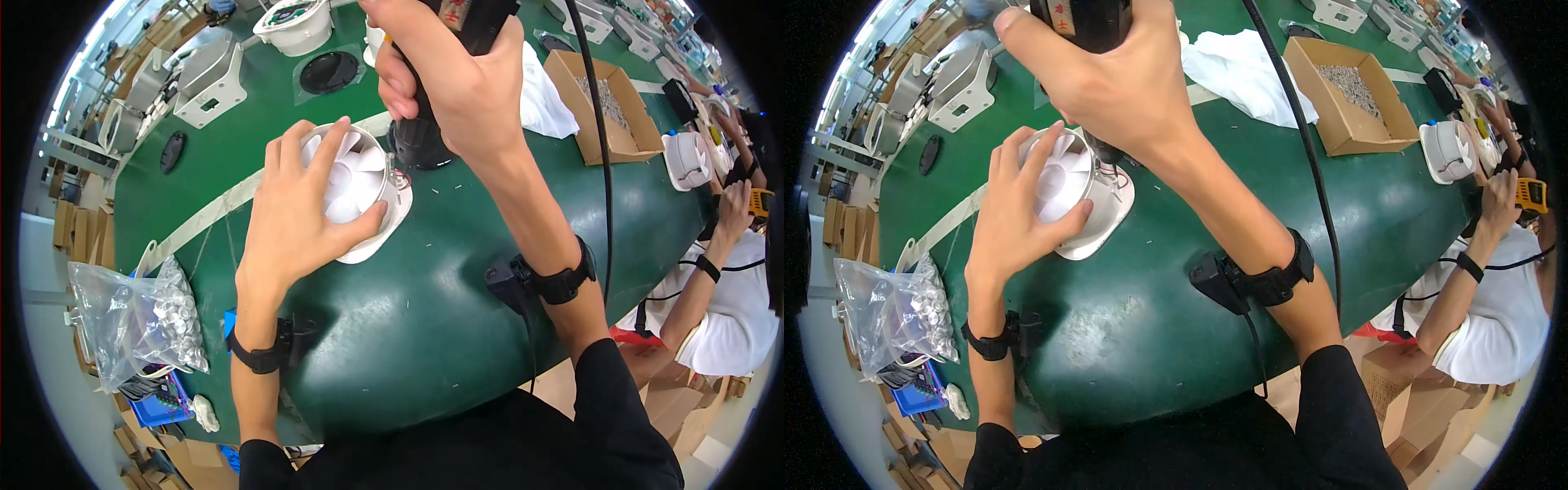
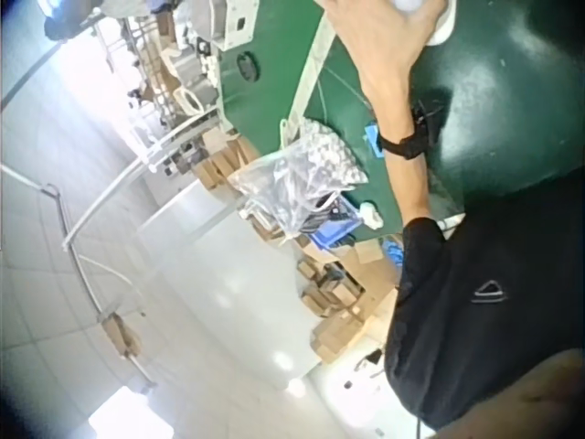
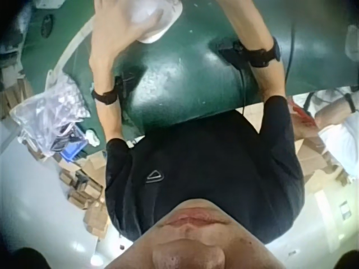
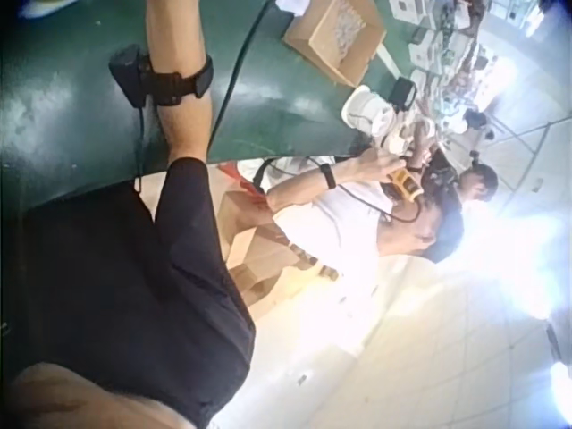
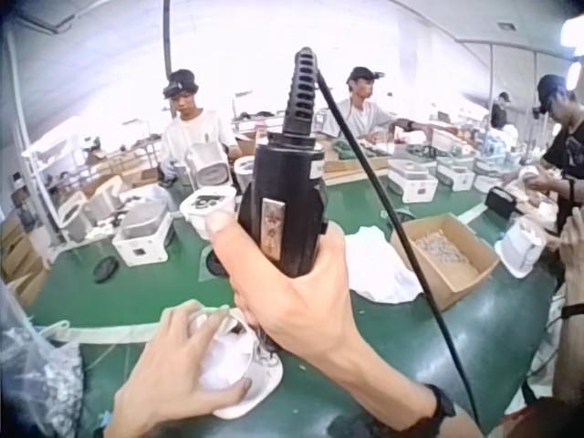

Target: The person uses a power screwdriver to fasten screws into a white circular electronic device, securing a circuit board and a fan-like cover. They repeatedly open and close the device to attach components, handling screws and the tool with both hands on a green workbench.

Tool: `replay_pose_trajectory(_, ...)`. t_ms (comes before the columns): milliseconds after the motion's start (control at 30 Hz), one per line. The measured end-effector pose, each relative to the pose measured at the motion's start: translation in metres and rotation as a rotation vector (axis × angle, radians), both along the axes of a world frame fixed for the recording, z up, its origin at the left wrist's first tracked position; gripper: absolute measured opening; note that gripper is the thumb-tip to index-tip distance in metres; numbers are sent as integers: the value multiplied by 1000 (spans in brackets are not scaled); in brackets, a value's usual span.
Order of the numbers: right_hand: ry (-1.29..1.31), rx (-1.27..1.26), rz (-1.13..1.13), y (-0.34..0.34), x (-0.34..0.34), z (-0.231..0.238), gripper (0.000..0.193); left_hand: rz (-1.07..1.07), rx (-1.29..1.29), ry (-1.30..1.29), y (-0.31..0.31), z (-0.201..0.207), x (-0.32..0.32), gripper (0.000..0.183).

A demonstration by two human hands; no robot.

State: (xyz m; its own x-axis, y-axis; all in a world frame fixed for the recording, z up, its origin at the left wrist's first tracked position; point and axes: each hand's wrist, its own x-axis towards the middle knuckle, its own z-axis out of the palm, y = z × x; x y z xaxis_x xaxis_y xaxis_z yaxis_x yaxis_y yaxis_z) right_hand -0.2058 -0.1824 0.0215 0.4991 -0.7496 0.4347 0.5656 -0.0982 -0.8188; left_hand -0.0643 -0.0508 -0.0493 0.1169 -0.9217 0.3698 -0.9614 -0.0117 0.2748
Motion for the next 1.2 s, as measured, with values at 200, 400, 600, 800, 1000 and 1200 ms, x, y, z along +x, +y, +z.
replay_pose_trajectory(200,6,3,-12,-2,2,-3,29,-5,-1,-7,-1,0,0,86)
replay_pose_trajectory(400,-5,-7,17,-1,4,-6,28,2,0,-20,1,0,-3,86)
replay_pose_trajectory(600,60,-175,-8,-6,13,-11,27,-17,-26,-36,1,-2,-2,86)
replay_pose_trajectory(800,79,-146,-98,-4,18,-11,27,-7,-23,-32,0,-2,-3,85)
replay_pose_trajectory(1000,115,-142,-198,1,12,0,29,26,-10,-35,2,1,-3,83)
replay_pose_trajectory(1200,-6,-64,-97,9,1,13,31,70,51,-6,4,6,-6,83)
